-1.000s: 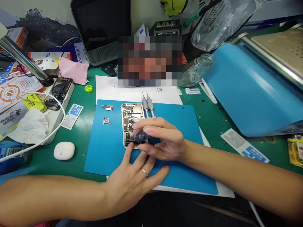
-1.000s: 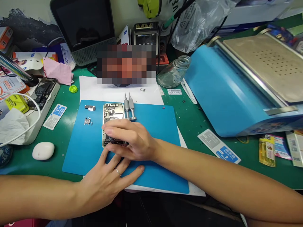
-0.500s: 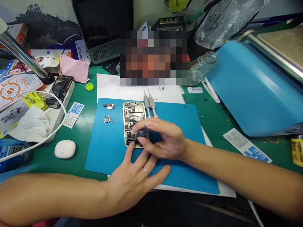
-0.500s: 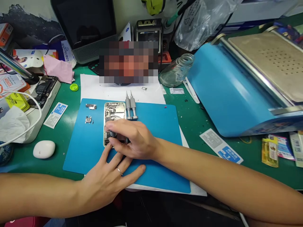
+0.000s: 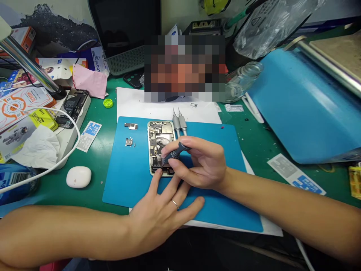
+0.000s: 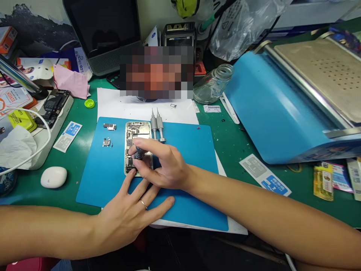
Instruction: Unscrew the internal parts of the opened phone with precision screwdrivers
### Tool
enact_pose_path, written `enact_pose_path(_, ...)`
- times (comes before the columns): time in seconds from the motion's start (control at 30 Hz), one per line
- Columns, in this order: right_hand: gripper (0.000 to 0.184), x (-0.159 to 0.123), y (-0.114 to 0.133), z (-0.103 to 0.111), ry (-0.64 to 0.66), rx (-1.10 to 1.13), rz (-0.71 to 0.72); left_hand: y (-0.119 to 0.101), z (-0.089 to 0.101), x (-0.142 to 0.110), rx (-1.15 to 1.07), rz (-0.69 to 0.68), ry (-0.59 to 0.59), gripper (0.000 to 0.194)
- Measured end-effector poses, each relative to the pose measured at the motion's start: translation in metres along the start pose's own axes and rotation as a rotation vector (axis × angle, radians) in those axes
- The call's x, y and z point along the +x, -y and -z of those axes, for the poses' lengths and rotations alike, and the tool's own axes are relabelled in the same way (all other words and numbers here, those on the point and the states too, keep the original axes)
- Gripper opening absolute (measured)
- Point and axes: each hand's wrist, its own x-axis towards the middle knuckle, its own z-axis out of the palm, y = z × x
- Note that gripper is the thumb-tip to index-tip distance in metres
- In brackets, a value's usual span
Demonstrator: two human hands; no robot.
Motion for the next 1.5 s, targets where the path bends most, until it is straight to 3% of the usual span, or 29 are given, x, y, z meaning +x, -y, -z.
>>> enact_pose_path(0.4,0.074,0.0008,0.0013,0.0,0.046,0.12,-0.073,-0.001,-0.002,-0.0011,-0.002,0.008,-0.03,0.056)
enact_pose_path(1.5,0.059,0.0043,0.0023,-0.0029,0.004,0.1,-0.189,0.0,-0.0024,-0.0025,-0.001,0.014,-0.033,0.059)
